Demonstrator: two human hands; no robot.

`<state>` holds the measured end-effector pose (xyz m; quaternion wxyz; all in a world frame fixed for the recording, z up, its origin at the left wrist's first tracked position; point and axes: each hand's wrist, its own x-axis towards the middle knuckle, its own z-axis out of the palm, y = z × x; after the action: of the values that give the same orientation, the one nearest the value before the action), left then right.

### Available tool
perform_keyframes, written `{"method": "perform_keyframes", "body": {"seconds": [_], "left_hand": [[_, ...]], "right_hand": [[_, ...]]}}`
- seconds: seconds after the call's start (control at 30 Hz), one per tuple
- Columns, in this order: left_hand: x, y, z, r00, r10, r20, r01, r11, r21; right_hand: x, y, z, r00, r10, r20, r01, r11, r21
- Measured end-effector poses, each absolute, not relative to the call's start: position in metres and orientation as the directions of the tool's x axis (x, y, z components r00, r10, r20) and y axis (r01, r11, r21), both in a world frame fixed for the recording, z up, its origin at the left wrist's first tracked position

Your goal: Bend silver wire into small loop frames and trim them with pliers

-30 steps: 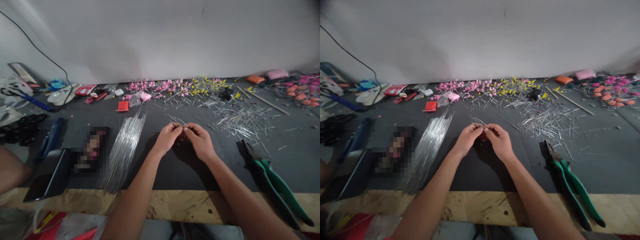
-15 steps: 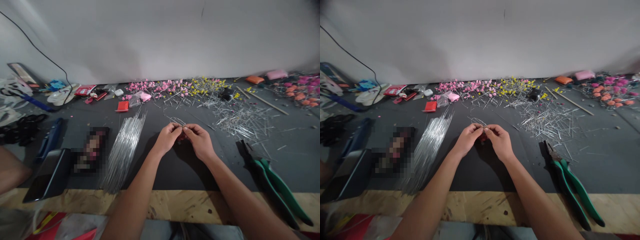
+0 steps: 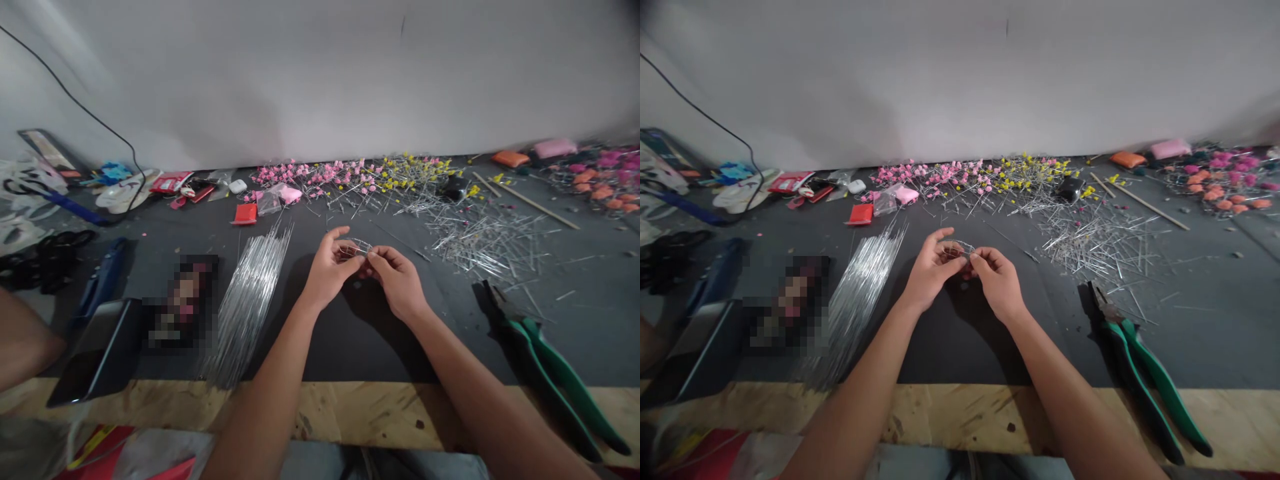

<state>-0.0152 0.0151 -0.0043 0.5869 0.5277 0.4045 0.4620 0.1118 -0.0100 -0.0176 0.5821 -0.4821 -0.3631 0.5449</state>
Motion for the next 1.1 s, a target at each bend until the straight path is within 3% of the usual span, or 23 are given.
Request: {"method": "perform_keyframes", "body": {"seconds": [0.13, 0.23, 0.3, 0.63, 0.97, 1.1], "left_hand": [[-0.023, 0.018, -0.005, 0.221, 0.956, 0.191, 0.104, -0.218, 0.97], [-0.026, 0.018, -0.004, 0.314, 0.897, 0.31, 0.342, -0.412, 0.845], [-0.028, 0.018, -0.004, 0.391, 0.862, 0.323, 0.411, -0.477, 0.777], [-0.027, 0.019, -0.006, 0.432, 0.851, 0.298, 0.42, -0.483, 0.768], [-0.027, 0.017, -0.007, 0.421, 0.869, 0.26, 0.465, -0.453, 0.76], [-0.027, 0.019, -0.007, 0.379, 0.874, 0.305, 0.428, -0.457, 0.779]], "right_hand": [[0.119, -0.007, -0.019, 0.149, 0.98, -0.134, -0.151, -0.112, -0.982], [0.122, -0.007, -0.019, 0.129, 0.984, -0.125, 0.023, -0.129, -0.991], [0.122, -0.008, -0.017, 0.109, 0.989, -0.099, 0.11, -0.111, -0.988], [0.121, -0.008, -0.016, 0.073, 0.993, -0.09, 0.153, -0.1, -0.983], [0.122, -0.007, -0.018, 0.048, 0.995, -0.09, 0.122, -0.095, -0.988], [0.122, -0.006, -0.019, 0.066, 0.994, -0.091, 0.055, -0.095, -0.994]]}}
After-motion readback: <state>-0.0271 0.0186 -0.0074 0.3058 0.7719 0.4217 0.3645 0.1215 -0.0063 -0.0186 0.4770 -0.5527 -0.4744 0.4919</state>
